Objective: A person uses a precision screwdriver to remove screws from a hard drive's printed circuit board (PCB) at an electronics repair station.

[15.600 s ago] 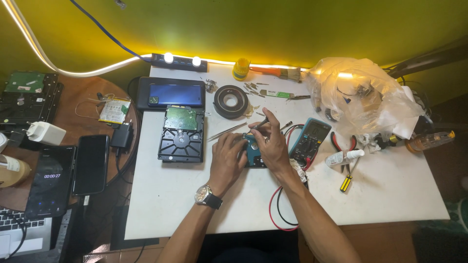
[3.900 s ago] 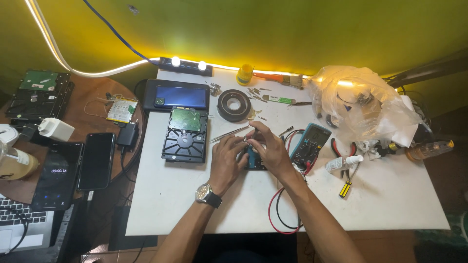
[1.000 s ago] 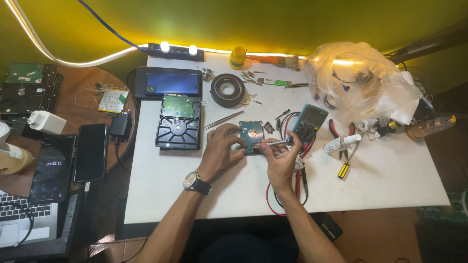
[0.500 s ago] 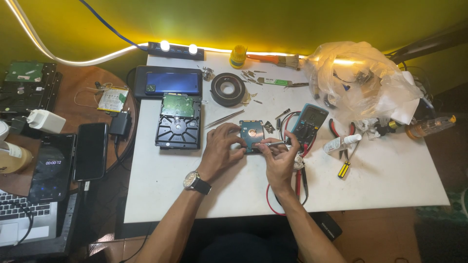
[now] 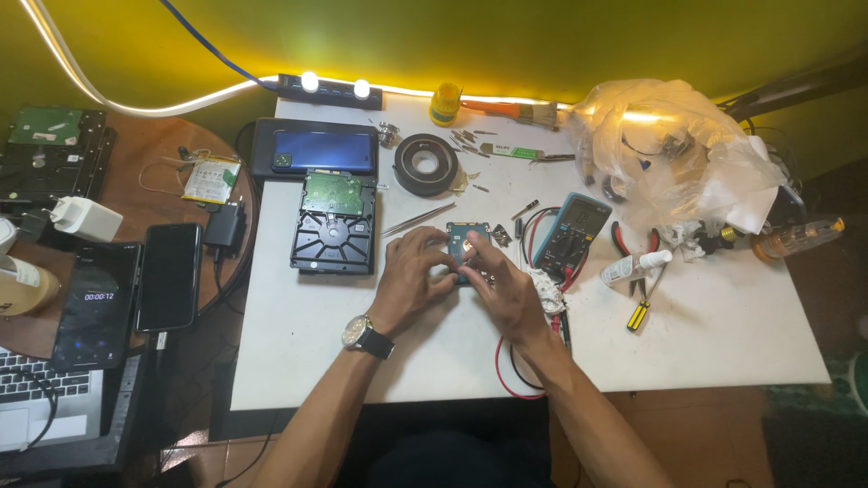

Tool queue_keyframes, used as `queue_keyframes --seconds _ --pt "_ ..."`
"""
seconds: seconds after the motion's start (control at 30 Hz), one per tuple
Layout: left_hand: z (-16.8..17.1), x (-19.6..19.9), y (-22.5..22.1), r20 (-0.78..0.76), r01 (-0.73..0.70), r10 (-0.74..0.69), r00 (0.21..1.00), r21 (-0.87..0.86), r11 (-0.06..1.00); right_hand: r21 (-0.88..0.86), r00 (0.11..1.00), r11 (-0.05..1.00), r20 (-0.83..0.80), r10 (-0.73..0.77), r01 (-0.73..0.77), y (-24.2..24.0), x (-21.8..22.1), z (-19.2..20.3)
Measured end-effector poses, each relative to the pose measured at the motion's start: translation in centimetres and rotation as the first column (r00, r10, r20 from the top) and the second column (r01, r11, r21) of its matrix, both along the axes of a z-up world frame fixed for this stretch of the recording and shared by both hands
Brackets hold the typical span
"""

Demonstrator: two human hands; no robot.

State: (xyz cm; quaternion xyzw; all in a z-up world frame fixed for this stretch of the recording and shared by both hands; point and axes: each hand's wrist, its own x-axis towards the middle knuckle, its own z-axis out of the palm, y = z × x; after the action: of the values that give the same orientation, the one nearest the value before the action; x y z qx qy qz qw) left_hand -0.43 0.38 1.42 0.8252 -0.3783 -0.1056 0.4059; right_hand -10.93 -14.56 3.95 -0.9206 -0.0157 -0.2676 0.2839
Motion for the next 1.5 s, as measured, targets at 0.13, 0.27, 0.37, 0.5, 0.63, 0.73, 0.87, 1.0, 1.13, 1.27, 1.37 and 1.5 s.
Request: queue_keyframes --seconds 0.13,0.27,0.37,0.5,0.63,0.73,0.87,1.0,1.13,1.27,1.37,1.5 --pt "-0.9 0.4 -0.1 0.001 -0.003 0.003 1.0 0.001 1.0 0.054 0.999 0.998 -0.016 0.027 -0.026 0.3 0.1 1.9" --pt "-0.9 0.4 -0.1 0.019 0.013 -0.012 1.0 -0.025 1.0 0.072 0.996 0.994 -0.02 0.089 -0.087 -0.3 0.2 1.1" --pt "-1.0 0.3 0.1 0.035 0.016 -0.015 0.999 -0.033 0.999 0.018 0.998 0.999 0.039 0.048 -0.048 -1.2 0.5 -1.7" --pt "-0.4 0.3 -0.1 0.023 0.01 -0.01 1.0 -0.033 0.999 0.002 0.995 0.999 0.092 -0.033 0.033 -1.1 0.7 -1.5" --pt "-0.8 0.3 -0.1 0.015 -0.001 0.002 1.0 -0.022 1.0 0.197 0.995 0.977 -0.045 0.091 -0.08 -0.2 0.5 1.6" --pt "-0.7 0.1 -0.2 0.001 0.005 -0.005 1.0 -0.025 1.0 0.266 0.983 0.959 -0.123 0.139 -0.103 0.0 0.4 2.5" --pt "-0.3 0.2 -0.1 0.004 -0.005 0.005 1.0 -0.009 1.0 0.178 0.998 0.982 -0.02 0.066 -0.061 -0.9 0.9 -0.9" --pt "-0.6 0.3 -0.2 0.007 -0.003 0.003 1.0 0.01 1.0 0.044 0.99 0.998 0.135 -0.041 0.035 -1.0 1.3 -1.9" --pt "-1.1 0.4 -0.3 0.015 -0.005 0.005 1.0 -0.012 1.0 0.168 0.999 0.984 0.009 0.05 -0.051 -1.1 0.5 -0.3" --pt "-1.1 0.3 -0.3 0.002 -0.001 0.001 1.0 -0.013 1.0 0.132 0.995 0.989 -0.072 0.076 -0.066 -1.2 -0.1 0.2" --pt "-1.2 0.4 -0.3 0.007 -0.004 0.004 1.0 -0.007 1.0 0.054 0.999 0.999 0.036 0.001 -0.003 -1.3 0.3 -1.8" --pt "-0.7 0.5 -0.3 0.004 0.002 -0.002 1.0 0.02 1.0 0.1 0.998 0.994 0.049 -0.037 0.032 -1.1 0.4 -1.5"
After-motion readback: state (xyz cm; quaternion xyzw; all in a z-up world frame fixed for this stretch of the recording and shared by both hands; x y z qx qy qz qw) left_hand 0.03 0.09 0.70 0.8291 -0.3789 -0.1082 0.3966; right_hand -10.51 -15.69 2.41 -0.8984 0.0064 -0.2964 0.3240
